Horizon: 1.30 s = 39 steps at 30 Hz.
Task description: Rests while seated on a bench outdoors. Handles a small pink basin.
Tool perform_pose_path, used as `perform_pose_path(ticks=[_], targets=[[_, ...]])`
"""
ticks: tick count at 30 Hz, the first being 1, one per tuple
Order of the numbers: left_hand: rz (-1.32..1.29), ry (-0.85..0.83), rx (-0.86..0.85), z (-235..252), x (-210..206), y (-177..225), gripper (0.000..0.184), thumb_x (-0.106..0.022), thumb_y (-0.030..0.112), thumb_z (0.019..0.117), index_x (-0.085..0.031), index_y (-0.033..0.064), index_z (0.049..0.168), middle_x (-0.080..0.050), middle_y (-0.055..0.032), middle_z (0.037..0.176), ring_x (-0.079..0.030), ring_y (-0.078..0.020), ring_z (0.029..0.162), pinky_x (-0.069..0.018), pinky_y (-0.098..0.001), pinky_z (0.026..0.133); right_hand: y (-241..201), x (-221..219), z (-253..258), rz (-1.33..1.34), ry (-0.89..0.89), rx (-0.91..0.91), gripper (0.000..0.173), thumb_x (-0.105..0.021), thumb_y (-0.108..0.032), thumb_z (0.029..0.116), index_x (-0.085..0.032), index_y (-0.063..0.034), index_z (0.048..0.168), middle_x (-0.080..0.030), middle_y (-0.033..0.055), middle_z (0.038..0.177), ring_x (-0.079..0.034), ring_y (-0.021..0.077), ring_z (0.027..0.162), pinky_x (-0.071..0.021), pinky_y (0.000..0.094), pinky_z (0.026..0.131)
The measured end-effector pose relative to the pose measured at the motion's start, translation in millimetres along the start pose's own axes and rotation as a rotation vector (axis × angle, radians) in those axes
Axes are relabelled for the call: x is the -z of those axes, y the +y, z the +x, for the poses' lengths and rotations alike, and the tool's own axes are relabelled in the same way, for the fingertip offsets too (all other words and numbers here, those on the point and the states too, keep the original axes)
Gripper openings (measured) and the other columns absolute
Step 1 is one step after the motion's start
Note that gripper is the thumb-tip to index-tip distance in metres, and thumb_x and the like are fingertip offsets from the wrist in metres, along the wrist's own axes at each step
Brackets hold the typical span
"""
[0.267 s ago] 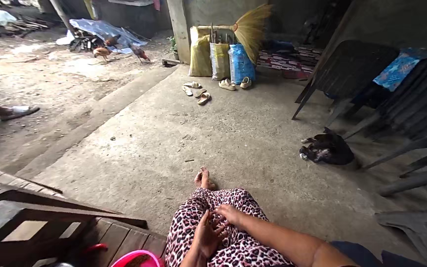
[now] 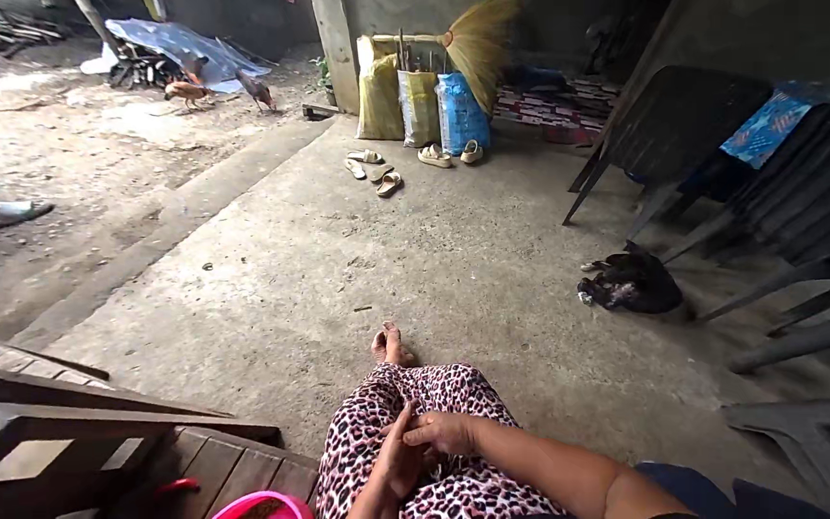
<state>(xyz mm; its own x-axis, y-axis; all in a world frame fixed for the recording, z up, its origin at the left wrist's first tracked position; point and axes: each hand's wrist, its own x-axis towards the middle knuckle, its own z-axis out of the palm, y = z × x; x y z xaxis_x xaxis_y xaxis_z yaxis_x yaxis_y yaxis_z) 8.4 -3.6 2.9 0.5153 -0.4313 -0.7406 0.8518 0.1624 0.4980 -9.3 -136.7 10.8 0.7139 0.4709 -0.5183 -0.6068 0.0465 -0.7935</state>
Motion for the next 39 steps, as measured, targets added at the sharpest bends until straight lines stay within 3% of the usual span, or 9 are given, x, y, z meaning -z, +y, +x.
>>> perform_pose_path(ticks=[4, 7, 10, 18, 21, 23, 27, 34, 39], targets=[[-0.036, -0.136, -0.008, 24, 15, -14, 0.044, -0.035, 0.039, 0.1101, -0.065, 0.0074, 0.103, -0.069, -0.0089, 0.082, -0.068, -0.0208, 0.075, -0.0587, -0.0386, 0.069, 33, 47, 22, 0.302, -0.173, -0.024, 0.051, -0.028, -0.04, 0.1099, -0.057, -0.0044, 0.132, -0.069, 0.015, 0.116, -0.068, 0.0262, 0.106, -0.0572, 0.0469, 0.091], [-0.039, -0.067, 0.018, 29, 14, -15, 0.034, -0.04, 0.034, 0.1096, -0.061, 0.0073, 0.114, -0.069, -0.0106, 0.091, -0.068, -0.0232, 0.083, -0.0579, -0.0426, 0.076, 38, 51, 32, 0.304, -0.088, -0.107, 0.05, -0.03, -0.04, 0.1109, -0.054, -0.006, 0.138, -0.067, 0.015, 0.12, -0.066, 0.0258, 0.107, -0.0559, 0.0462, 0.091], [-0.063, -0.057, 0.007, 25, 13, -13, 0.033, -0.04, 0.032, 0.1093, -0.061, 0.0066, 0.113, -0.069, -0.0112, 0.091, -0.069, -0.0245, 0.085, -0.0586, -0.0441, 0.079, 33, 46, 27, 0.302, -0.117, -0.106, 0.049, -0.033, -0.041, 0.1097, -0.056, -0.0071, 0.136, -0.067, 0.0154, 0.119, -0.067, 0.0274, 0.106, -0.0563, 0.0469, 0.087], [-0.088, -0.045, 0.002, 16, 12, -12, 0.026, -0.042, 0.027, 0.109, -0.057, 0.0091, 0.12, -0.067, -0.0108, 0.082, -0.067, -0.0213, 0.073, -0.0579, -0.038, 0.068, 26, 36, 20, 0.245, -0.082, -0.075, 0.036, -0.044, -0.024, 0.1084, -0.053, -0.0074, 0.14, -0.066, 0.016, 0.121, -0.067, 0.0276, 0.105, -0.0581, 0.0465, 0.085], [-0.09, -0.042, 0.006, 18, 11, -13, 0.027, -0.041, 0.028, 0.1097, -0.058, 0.0074, 0.109, -0.066, -0.0093, 0.078, -0.066, -0.0206, 0.07, -0.058, -0.0374, 0.066, 26, 38, 18, 0.245, -0.132, -0.071, 0.045, -0.033, -0.035, 0.1107, -0.053, -0.0061, 0.139, -0.066, 0.0169, 0.122, -0.067, 0.0292, 0.108, -0.0567, 0.0487, 0.089], [-0.093, -0.052, 0.004, 22, 12, -14, 0.028, -0.04, 0.03, 0.1102, -0.057, 0.0087, 0.114, -0.067, -0.01, 0.082, -0.067, -0.022, 0.074, -0.0581, -0.0396, 0.069, 20, 33, 12, 0.259, -0.074, -0.08, 0.055, -0.023, -0.043, 0.1115, -0.053, -0.0049, 0.136, -0.067, 0.0155, 0.117, -0.068, 0.0261, 0.102, -0.0575, 0.045, 0.086], [-0.097, -0.06, -0.004, 24, 16, -15, 0.028, -0.041, 0.031, 0.1095, -0.057, 0.0107, 0.12, -0.068, -0.0106, 0.089, -0.068, -0.024, 0.082, -0.0581, -0.0435, 0.074, 27, 38, 18, 0.288, -0.079, -0.097, 0.064, -0.02, -0.049, 0.1105, -0.053, -0.0017, 0.138, -0.066, 0.0185, 0.121, -0.066, 0.0284, 0.108, -0.0553, 0.0481, 0.092], [-0.095, -0.057, -0.015, 16, 12, -13, 0.025, -0.042, 0.026, 0.109, -0.058, 0.0087, 0.115, -0.066, -0.0092, 0.079, -0.066, -0.0202, 0.071, -0.0569, -0.037, 0.065, 19, 29, 12, 0.217, -0.091, -0.032, 0.036, -0.037, -0.024, 0.1093, -0.05, -0.0091, 0.139, -0.067, 0.014, 0.121, -0.07, 0.0264, 0.103, -0.061, 0.0435, 0.081], [-0.07, -0.055, -0.016, 14, 7, -10, 0.026, -0.04, 0.03, 0.1099, -0.058, 0.0101, 0.109, -0.064, -0.0064, 0.081, -0.065, -0.0181, 0.072, -0.0564, -0.0354, 0.067, 23, 34, 14, 0.241, -0.156, -0.023, 0.038, -0.039, -0.033, 0.109, -0.053, -0.01, 0.136, -0.068, 0.0117, 0.118, -0.069, 0.0248, 0.104, -0.0599, 0.0432, 0.085]])
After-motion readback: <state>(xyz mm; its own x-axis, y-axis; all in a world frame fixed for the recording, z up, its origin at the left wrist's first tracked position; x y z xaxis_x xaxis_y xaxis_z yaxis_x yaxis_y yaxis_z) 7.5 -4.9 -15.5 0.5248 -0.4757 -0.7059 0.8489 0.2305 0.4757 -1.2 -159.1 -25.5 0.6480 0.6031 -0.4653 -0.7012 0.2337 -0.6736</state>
